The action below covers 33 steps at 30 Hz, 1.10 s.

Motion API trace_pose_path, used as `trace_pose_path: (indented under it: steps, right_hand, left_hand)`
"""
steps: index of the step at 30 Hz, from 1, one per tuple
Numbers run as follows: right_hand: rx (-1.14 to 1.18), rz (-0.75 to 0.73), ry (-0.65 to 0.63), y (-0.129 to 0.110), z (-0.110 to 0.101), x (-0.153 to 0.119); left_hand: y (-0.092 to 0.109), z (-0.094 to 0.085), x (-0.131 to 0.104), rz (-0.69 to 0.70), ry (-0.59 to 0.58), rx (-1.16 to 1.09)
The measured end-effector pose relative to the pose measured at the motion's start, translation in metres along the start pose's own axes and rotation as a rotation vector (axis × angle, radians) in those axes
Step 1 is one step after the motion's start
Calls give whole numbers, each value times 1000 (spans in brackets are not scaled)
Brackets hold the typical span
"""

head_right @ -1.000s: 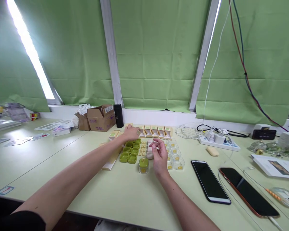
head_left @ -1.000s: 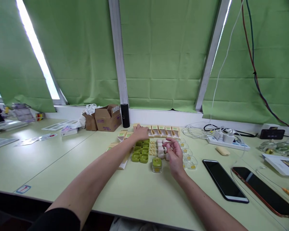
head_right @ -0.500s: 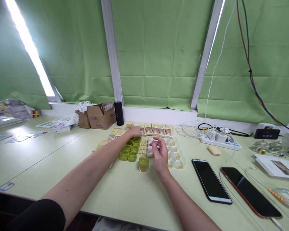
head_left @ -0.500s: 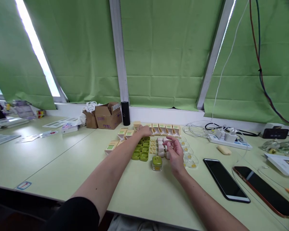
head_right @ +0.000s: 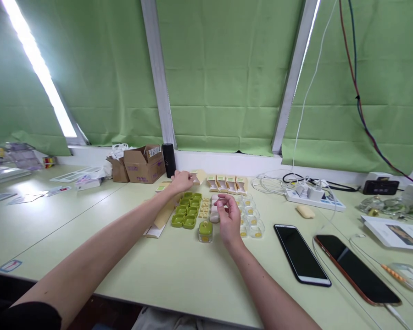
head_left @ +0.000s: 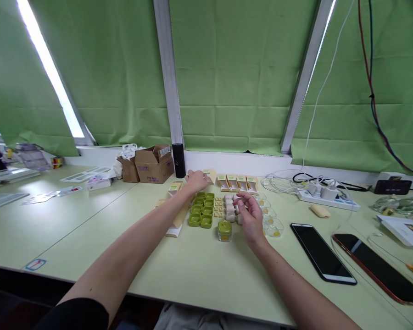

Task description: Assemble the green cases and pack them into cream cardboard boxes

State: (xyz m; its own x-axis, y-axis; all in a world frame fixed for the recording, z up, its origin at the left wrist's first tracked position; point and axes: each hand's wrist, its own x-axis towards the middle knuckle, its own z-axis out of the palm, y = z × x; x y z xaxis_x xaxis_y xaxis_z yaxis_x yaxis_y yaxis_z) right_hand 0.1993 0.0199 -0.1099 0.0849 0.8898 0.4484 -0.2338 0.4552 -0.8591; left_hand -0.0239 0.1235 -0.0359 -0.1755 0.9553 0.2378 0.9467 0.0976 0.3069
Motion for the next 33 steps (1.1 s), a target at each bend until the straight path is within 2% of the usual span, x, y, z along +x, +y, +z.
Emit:
trace_pose_path:
  steps: [3, 7, 10, 13, 16, 20, 24, 29, 33]
  right_hand:
    - [-85, 15, 10, 2, 0, 2]
    - [-215, 31, -10, 2, 0, 5]
    - [-267, 58, -24, 0, 1, 7]
    - [-225, 69, -61, -3, 2, 7]
    - [-90, 78, -122, -7, 5, 7]
    - [92, 126, -81, -13, 7, 7]
    - [102, 106, -77, -17, 5, 8]
    - [-21, -11, -126, -19, 0, 13]
    - [-254, -132, -201, -20, -3, 17]
  left_hand:
    - [2, -12, -30, 84, 75, -30]
    - [9, -17, -79, 217, 154, -64]
    - [15, -15, -116, 429, 310, -44]
    - [19, -11, -145, 578, 432, 46]
    - [19, -5, -163, 684, 538, 187]
    - [16, 0, -173, 810, 630, 304]
    - [15, -5, -175, 854, 610, 138]
    - [15, -12, -161, 755, 542, -259]
    - [14, -10, -141, 664, 418, -429]
